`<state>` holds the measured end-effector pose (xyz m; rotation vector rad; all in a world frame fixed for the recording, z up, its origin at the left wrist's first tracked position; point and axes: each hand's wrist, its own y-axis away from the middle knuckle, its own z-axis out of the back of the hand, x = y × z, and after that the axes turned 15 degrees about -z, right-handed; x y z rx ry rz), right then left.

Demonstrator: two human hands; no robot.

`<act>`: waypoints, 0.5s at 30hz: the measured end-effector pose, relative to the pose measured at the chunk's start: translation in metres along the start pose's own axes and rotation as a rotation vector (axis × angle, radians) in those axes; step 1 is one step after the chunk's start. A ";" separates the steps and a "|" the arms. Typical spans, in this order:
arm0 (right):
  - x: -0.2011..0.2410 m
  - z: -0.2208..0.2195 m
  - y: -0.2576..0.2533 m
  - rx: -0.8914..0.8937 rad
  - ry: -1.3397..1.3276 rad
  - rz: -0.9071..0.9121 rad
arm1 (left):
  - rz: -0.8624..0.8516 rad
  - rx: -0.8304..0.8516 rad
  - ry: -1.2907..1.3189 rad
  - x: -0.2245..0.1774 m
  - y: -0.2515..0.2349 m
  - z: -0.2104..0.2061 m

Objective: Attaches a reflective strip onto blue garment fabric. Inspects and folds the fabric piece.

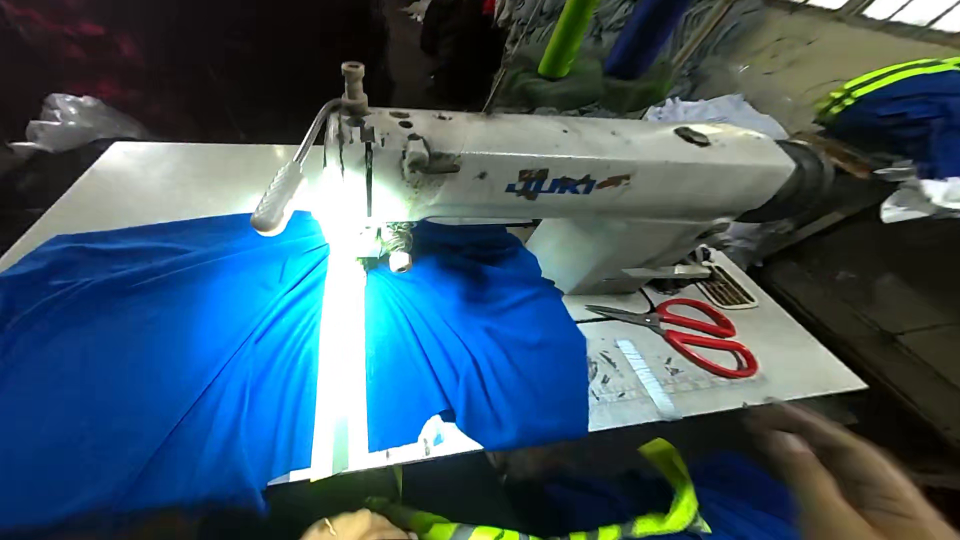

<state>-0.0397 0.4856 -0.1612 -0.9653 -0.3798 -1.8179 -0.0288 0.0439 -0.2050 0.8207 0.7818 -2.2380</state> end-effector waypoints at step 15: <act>0.120 -0.207 0.068 0.370 0.086 0.678 | 0.128 -0.149 -0.438 0.057 -0.005 0.064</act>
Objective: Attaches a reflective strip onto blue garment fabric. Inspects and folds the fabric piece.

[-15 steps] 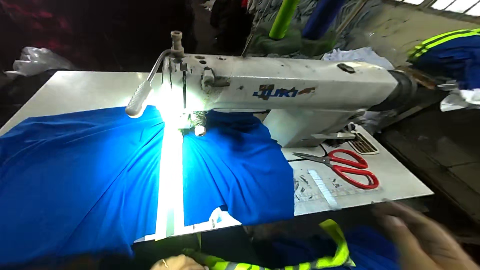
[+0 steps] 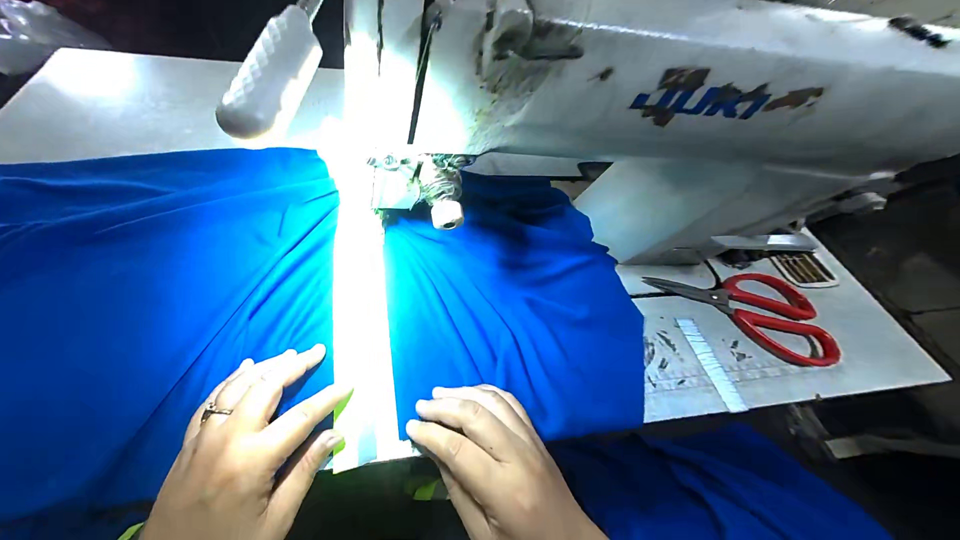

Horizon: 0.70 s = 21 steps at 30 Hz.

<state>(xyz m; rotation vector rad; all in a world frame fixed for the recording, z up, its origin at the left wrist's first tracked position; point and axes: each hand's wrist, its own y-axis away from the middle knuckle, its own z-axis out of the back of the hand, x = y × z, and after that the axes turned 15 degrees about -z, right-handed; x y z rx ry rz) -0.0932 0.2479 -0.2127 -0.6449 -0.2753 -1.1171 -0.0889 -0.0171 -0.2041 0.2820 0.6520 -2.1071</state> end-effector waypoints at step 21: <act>-0.002 0.000 0.003 0.018 0.124 0.058 | -0.100 -0.011 -0.039 -0.004 -0.003 -0.001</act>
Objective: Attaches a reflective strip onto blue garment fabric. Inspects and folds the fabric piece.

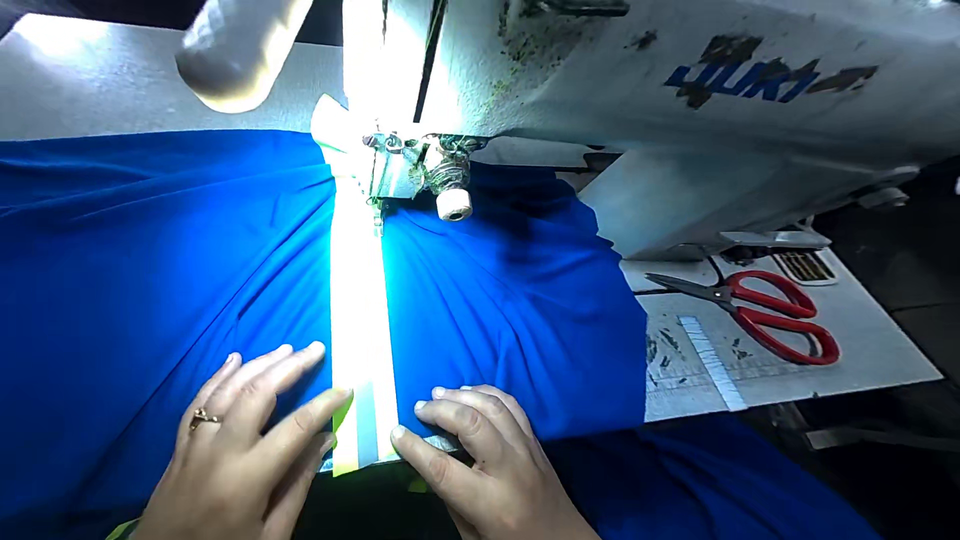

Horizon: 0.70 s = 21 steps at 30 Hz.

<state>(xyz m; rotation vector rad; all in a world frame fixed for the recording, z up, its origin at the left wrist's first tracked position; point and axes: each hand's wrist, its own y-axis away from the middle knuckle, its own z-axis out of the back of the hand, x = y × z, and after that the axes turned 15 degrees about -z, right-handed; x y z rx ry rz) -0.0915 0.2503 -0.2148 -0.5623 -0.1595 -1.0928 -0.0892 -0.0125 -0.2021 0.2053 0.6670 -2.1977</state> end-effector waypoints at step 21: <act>0.022 0.008 -0.030 0.080 0.083 -0.058 | -0.285 0.130 0.095 0.001 -0.016 0.010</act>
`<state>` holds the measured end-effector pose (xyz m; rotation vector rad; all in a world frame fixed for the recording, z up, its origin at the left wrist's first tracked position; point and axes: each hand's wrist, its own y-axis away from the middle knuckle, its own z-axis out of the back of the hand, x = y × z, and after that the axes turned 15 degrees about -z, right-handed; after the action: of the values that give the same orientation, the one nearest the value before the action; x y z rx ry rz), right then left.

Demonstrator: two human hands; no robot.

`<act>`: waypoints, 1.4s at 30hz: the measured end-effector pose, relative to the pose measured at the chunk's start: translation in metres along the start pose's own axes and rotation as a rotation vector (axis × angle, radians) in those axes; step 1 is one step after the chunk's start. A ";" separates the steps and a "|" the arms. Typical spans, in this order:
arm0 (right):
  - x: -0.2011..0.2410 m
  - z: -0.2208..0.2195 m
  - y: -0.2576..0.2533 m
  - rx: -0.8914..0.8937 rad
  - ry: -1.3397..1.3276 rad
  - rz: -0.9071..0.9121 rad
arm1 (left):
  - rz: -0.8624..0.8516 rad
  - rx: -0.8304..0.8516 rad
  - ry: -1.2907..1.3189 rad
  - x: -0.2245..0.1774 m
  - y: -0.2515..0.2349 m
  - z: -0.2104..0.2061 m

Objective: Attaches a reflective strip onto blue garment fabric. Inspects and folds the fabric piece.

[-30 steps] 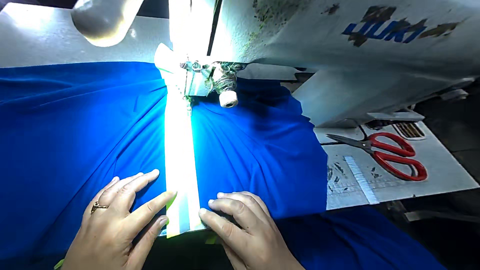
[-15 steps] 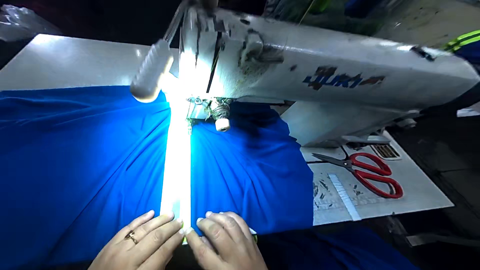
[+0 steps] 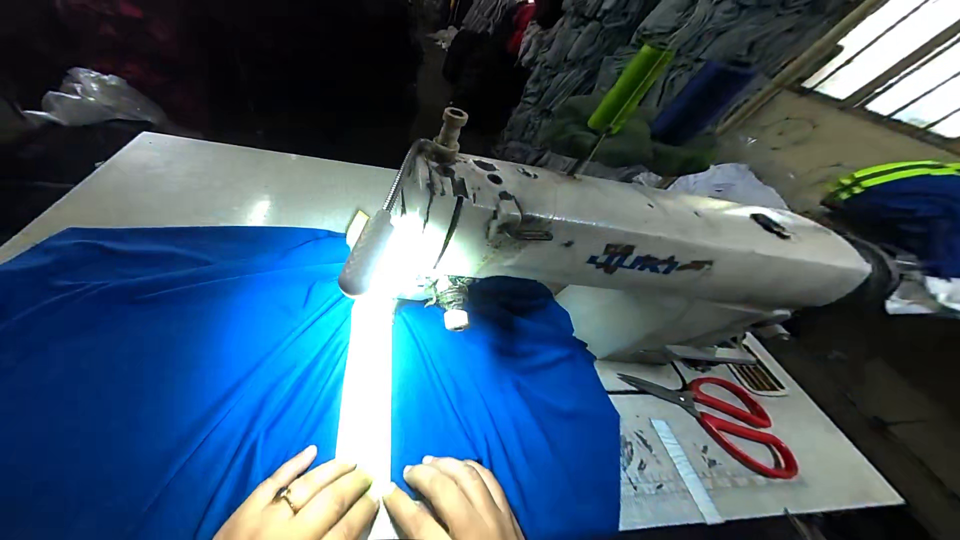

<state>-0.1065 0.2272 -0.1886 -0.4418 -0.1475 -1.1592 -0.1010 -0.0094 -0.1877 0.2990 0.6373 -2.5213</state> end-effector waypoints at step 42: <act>-0.086 0.025 -0.102 0.191 0.058 -0.279 | 0.477 0.193 -0.063 0.164 -0.108 0.021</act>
<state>-0.2308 0.2777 -0.1683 -0.2222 -0.2736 -1.4160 -0.2989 -0.0085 -0.1821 0.3870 0.2563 -2.1210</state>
